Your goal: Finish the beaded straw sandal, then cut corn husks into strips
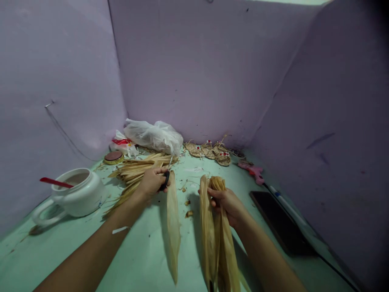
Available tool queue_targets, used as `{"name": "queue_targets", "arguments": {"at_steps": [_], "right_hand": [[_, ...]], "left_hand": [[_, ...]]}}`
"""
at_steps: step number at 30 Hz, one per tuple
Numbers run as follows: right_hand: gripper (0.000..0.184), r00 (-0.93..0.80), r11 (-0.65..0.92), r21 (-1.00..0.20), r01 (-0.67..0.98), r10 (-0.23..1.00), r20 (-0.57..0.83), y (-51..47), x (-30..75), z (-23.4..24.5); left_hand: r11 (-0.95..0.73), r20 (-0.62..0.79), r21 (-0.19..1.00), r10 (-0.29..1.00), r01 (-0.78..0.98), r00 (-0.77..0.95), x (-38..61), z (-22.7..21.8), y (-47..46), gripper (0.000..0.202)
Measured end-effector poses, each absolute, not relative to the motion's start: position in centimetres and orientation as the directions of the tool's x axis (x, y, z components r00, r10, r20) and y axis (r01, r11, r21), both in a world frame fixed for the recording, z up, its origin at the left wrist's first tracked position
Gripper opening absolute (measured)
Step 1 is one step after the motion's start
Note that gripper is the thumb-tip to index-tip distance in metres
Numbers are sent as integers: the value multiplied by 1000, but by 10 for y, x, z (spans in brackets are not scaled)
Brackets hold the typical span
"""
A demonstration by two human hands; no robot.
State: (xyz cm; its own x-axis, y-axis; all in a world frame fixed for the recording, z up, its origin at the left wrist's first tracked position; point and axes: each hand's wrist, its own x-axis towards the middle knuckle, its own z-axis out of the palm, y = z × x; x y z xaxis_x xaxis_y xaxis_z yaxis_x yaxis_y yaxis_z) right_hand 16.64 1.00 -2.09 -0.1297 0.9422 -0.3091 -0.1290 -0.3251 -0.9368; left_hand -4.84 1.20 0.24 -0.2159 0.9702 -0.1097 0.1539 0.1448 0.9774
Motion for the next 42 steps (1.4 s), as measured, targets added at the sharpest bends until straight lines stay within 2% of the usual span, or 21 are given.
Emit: {"name": "queue_targets", "arguments": {"at_steps": [2, 4, 6, 7, 8, 10, 12, 14, 16, 20, 24, 29, 31, 34, 36, 39, 42], "right_hand": [[13, -60, -321, -938, -130, 947, -316, 9, 163, -22], [14, -1, -306, -942, -135, 951, -309, 8, 160, -22], [15, 12, -288, -946, -146, 956, -293, 5, 156, -21], [15, 4, -284, -947, -153, 958, -288, 3, 154, -20], [16, -8, -281, -946, -159, 959, -284, 2, 153, -19], [19, -75, -302, -933, -197, 953, -293, -1, 152, -15], [23, -207, -390, -886, -250, 916, -344, -3, 154, -11], [25, -348, -489, -828, -275, 853, -389, -3, 158, -7], [25, -414, -513, -821, -249, 823, -389, -3, 162, -5], [25, -382, -351, -926, -139, 882, -277, -8, 160, -6], [24, -389, -240, -969, -63, 900, -198, -15, 154, -2], [28, -375, -439, -889, -132, 852, -365, -10, 163, 3], [33, -461, -545, -820, -175, 781, -421, -8, 166, 2], [44, -658, -635, -748, -193, 649, -381, -10, 163, -2], [44, -715, -639, -747, -181, 607, -347, -14, 160, -3], [37, -648, -596, -794, -119, 652, -392, -18, 157, -3], [26, -486, -428, -901, -73, 804, -343, -16, 159, 2]], "left_hand": [[87, -2, 958, 954, 272, -299, -51, 3, 10, 25], [18, 204, 861, 903, 508, -377, -50, 4, 5, 24], [-32, 375, 723, 857, 690, -353, -42, 3, -1, 27], [-65, 390, 706, 867, 705, -311, -37, 2, -4, 27], [-101, 352, 747, 899, 658, -262, -31, 1, -6, 27], [-135, 218, 884, 966, 448, -138, -19, 1, -11, 26], [-76, 81, 970, 997, 233, -11, -11, 4, -16, 29], [6, -17, 993, 996, 122, 89, -8, 10, -19, 33], [70, -78, 995, 988, 69, 134, -9, 18, -22, 37], [136, -134, 991, 986, -16, 104, -8, 20, -22, 46], [132, -128, 991, 986, -36, 105, -4, 14, -22, 45], [41, -14, 984, 987, -172, 159, -16, 10, -20, 46], [-7, 60, 971, 975, -240, 212, -23, 8, -18, 46], [-53, 116, 965, 964, -256, 238, -27, 5, -16, 45], [-82, 133, 969, 967, -234, 215, -25, 7, -16, 43], [-108, 132, 981, 981, -162, 141, -20, 12, -16, 43], [-106, 110, 993, 991, -54, 76, -21, 15, -16, 47]]}}
